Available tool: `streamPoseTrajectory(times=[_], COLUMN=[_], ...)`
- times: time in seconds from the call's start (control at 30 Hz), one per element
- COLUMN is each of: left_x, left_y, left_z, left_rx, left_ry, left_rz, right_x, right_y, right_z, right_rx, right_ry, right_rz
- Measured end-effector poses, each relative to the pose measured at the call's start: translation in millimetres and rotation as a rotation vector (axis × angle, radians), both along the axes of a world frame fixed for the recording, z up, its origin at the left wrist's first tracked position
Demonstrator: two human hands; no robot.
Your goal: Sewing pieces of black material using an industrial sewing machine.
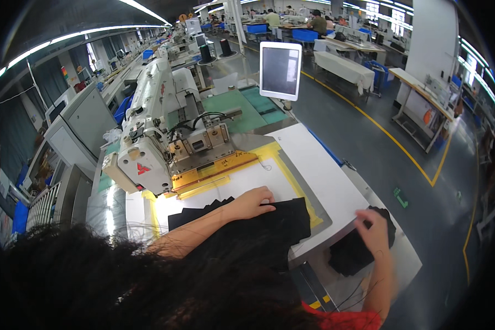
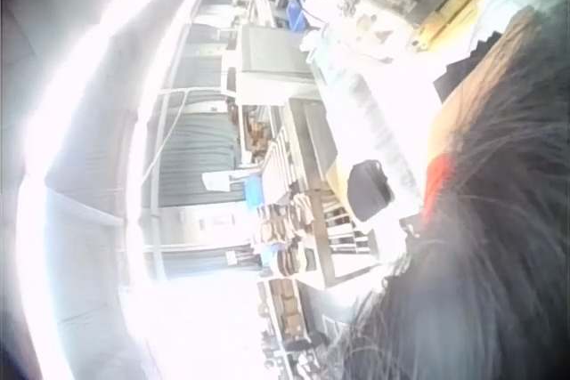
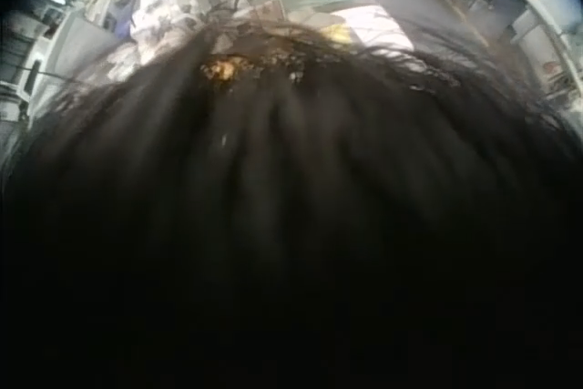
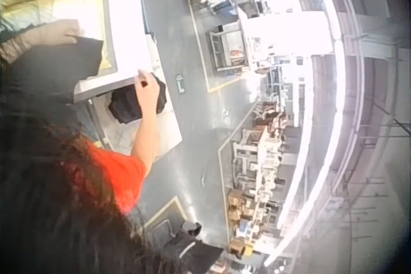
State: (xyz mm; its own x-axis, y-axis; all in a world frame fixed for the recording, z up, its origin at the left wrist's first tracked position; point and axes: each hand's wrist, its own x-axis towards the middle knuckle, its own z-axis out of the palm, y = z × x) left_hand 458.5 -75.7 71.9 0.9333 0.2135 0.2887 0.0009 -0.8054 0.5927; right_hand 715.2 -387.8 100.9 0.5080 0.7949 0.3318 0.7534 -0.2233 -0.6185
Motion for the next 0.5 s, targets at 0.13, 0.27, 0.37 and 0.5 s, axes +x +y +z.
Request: streamPoseTrajectory(times=[0.13,0.27,0.37,0.5], left_x=[-43,-107,-167,-264], left_y=[-12,-8,-17,-2], left_z=[80,124,124,2], left_rx=[-0.437,-0.937,-1.099,-0.694], left_ry=[0.015,-0.188,-0.086,0.239], left_rz=[0.09,0.072,0.354,0.442], right_x=[-77,-92,-119,-117], right_y=[45,57,59,75], right_z=[14,-171,-69,-77], right_rx=[-0.193,-0.344,-0.173,-0.006], right_ry=[0.018,-0.195,-0.452,-0.451], right_rz=[0.93,1.029,1.033,1.136])
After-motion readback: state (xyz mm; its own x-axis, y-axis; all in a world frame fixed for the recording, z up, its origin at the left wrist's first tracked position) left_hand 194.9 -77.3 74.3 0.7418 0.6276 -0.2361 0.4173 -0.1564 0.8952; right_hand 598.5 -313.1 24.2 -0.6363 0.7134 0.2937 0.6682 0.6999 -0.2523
